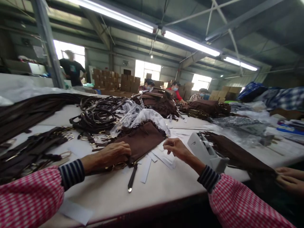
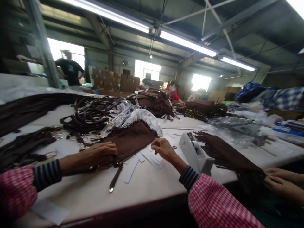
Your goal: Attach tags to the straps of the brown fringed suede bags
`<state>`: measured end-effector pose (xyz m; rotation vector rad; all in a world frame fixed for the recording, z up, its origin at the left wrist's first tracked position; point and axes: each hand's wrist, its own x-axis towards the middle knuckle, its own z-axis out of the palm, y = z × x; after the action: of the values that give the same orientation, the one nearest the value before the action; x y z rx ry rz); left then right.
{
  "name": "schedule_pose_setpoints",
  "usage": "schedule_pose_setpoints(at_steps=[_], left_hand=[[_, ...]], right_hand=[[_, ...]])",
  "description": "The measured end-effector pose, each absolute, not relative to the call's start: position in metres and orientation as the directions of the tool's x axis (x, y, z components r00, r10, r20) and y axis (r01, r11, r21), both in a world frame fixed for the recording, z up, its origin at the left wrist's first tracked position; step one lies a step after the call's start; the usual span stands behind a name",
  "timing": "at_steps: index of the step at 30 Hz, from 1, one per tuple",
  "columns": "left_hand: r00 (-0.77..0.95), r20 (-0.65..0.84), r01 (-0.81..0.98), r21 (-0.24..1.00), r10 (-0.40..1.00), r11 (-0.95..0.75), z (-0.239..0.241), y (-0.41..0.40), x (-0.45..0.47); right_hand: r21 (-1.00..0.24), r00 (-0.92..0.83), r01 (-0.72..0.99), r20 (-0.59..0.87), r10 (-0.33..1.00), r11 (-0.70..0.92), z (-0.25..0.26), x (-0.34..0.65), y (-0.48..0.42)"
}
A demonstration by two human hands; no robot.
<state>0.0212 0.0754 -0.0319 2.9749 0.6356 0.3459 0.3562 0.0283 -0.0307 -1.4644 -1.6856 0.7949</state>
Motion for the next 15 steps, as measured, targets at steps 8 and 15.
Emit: schedule_pose_setpoints(at_steps=[8,15], left_hand=[[0.868,0.166,0.467,0.045,0.467,-0.883,-0.033,0.053,0.023],[0.893,0.294,0.409,-0.217,0.34,-0.886,-0.055,0.039,0.031]], right_hand=[[-0.861,-0.039,0.495,0.113,0.993,0.118,-0.035,0.367,-0.016],[-0.859,0.145,0.507,0.164,0.976,0.07,-0.034,0.408,-0.072]])
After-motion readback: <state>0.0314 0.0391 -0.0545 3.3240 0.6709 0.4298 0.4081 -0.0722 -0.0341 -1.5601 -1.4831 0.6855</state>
